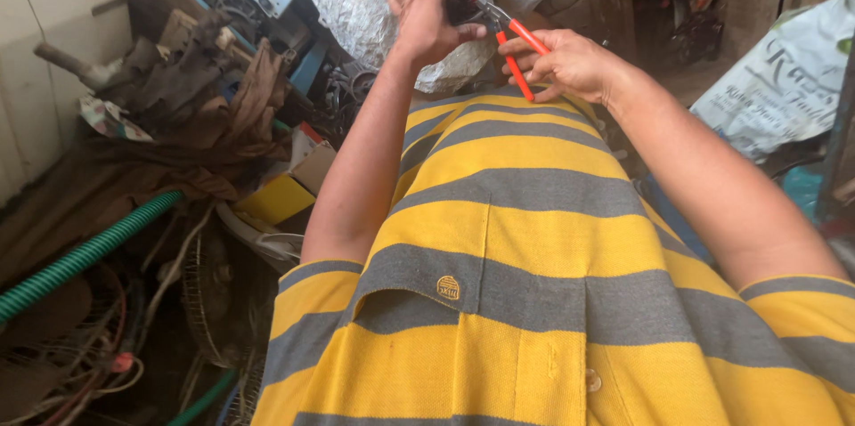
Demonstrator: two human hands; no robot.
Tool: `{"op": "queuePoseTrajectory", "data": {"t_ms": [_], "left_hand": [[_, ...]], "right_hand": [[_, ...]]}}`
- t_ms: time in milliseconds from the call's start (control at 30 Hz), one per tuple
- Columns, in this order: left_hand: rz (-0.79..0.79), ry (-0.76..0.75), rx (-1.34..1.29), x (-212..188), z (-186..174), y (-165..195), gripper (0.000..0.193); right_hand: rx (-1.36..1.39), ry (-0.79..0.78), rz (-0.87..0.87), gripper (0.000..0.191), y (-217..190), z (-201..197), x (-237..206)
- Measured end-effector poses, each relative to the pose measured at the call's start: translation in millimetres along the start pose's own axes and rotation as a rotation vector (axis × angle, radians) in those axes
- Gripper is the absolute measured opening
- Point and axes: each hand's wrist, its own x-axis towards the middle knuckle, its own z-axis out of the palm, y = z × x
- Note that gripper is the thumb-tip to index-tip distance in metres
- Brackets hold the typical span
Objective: The person sits on the floor of a cluttered workshop and dismantles an electric motor stator, using red-handled pliers to pull and cut the copper windings out of the motor housing. They reposition the motor on a cloth pad and repeatedly grip, cut, and extract wire bundles by hand.
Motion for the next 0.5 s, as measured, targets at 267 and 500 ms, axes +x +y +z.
{"op": "queuePoseTrajectory", "data": {"t_ms": [267,500], "left_hand": [[0.095,0.064,-0.081,8,28,-15,0.065],[0.089,0.157,-0.01,7,26,-7,0.06]], "right_hand": [[-0.204,0.074,0.076,0.063,-20,1,2],[-0.263,0.09,0.082,0.041,-22,-9,8]]}}
